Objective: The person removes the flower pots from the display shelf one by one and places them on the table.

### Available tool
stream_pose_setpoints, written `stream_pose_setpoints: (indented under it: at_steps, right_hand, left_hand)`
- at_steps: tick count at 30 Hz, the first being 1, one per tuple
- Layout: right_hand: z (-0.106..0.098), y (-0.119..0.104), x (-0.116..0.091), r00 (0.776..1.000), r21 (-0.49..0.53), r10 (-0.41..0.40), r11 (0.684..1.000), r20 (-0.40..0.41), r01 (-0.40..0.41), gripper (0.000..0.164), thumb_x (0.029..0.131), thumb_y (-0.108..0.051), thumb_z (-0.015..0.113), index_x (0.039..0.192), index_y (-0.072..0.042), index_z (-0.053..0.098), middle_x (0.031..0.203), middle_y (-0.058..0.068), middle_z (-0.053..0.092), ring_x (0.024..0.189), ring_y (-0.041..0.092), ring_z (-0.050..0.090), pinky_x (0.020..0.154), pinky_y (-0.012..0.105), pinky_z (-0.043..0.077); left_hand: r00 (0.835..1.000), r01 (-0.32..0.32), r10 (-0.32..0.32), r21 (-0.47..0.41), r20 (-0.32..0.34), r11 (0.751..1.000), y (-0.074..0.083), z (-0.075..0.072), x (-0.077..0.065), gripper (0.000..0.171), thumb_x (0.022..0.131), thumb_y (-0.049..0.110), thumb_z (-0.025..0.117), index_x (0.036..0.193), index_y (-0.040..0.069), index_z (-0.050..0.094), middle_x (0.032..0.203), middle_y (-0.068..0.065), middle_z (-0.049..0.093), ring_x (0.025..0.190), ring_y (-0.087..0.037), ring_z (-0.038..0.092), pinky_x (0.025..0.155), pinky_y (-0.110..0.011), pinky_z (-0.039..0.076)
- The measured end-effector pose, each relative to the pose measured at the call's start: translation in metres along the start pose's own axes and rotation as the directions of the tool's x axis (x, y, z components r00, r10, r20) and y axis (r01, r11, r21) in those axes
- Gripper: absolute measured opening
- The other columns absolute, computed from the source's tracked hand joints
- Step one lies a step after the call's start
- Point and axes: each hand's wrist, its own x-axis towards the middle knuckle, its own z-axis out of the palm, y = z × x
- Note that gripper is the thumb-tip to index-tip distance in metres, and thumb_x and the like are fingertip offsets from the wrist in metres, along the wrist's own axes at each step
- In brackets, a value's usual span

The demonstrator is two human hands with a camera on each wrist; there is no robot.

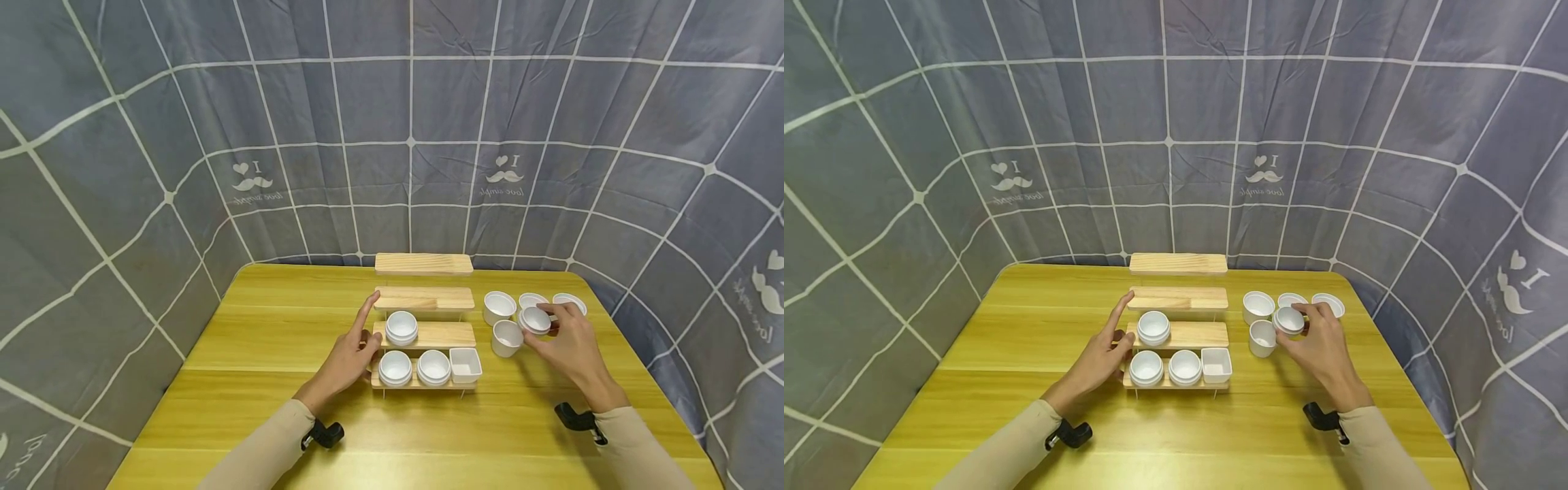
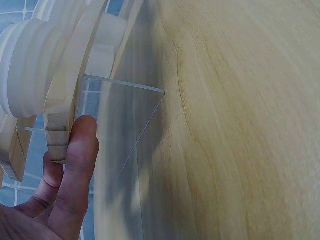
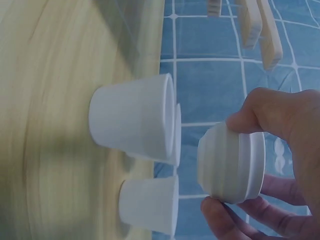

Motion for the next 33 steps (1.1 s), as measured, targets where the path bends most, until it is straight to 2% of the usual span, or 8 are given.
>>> stream_pose_setpoints:
  at_steps: [3,10,14,21,26,33]
  right_hand:
    - [-0.001,0.004,-0.002,1.0,-0.016,0.011,1.0,0.005,-0.011,0.059,0.08,-0.014,0.104,0.128,0.011,0.079,0.117,0.032,0.071,0.084,0.035,0.077,0.074,0.005,0.048]
    - [-0.001,0.012,-0.004,0.998,-0.035,0.048,0.998,0.032,-0.047,0.061,0.081,-0.018,0.103,0.129,0.01,0.079,0.116,0.031,0.07,0.085,0.036,0.077,0.073,0.019,0.056]
    - [0.0,0.018,-0.006,0.998,-0.037,0.058,0.998,0.04,-0.057,0.059,0.082,-0.018,0.103,0.128,0.011,0.079,0.114,0.031,0.07,0.084,0.034,0.075,0.072,0.023,0.055]
    - [0.002,0.028,-0.009,0.997,-0.046,0.062,0.997,0.041,-0.06,0.059,0.081,-0.017,0.103,0.126,0.012,0.079,0.111,0.031,0.071,0.084,0.034,0.074,0.071,0.024,0.055]
    - [0.004,0.035,-0.01,0.995,-0.058,0.081,0.995,0.053,-0.078,0.059,0.082,-0.017,0.102,0.127,0.012,0.079,0.113,0.031,0.07,0.086,0.034,0.075,0.073,0.025,0.055]
    - [0.005,0.039,-0.011,0.995,-0.074,0.082,0.994,0.063,-0.077,0.059,0.081,-0.018,0.102,0.127,0.011,0.079,0.111,0.031,0.071,0.09,0.035,0.07,0.076,0.034,0.053]
  left_hand:
    - [1.0,0.004,-0.004,-0.003,0.002,1.0,0.0,0.0,0.0,0.085,0.121,0.025,0.057,0.178,0.071,0.014,0.088,-0.019,0.068,0.077,-0.024,0.071,0.054,-0.043,0.07]
    - [1.0,-0.002,0.002,-0.001,-0.004,1.0,0.001,0.0,0.0,0.083,0.12,0.024,0.057,0.181,0.064,0.017,0.087,-0.019,0.068,0.077,-0.023,0.071,0.054,-0.043,0.07]
    - [1.0,-0.006,0.006,-0.003,-0.002,1.0,0.0,0.0,0.001,0.083,0.121,0.025,0.057,0.181,0.064,0.017,0.087,-0.02,0.068,0.077,-0.023,0.07,0.054,-0.044,0.07]
    - [1.0,0.001,-0.001,-0.006,0.006,1.0,-0.001,0.0,0.0,0.085,0.121,0.025,0.056,0.178,0.071,0.013,0.088,-0.02,0.067,0.076,-0.023,0.07,0.054,-0.046,0.07]
    - [1.0,-0.002,0.002,-0.008,0.003,1.0,0.0,0.0,-0.001,0.086,0.121,0.024,0.056,0.178,0.071,0.013,0.088,-0.019,0.068,0.076,-0.023,0.07,0.054,-0.045,0.07]
    - [1.0,-0.007,0.007,-0.003,0.003,1.0,0.001,-0.001,-0.001,0.086,0.121,0.023,0.056,0.178,0.07,0.013,0.088,-0.018,0.068,0.077,-0.021,0.07,0.054,-0.045,0.07]
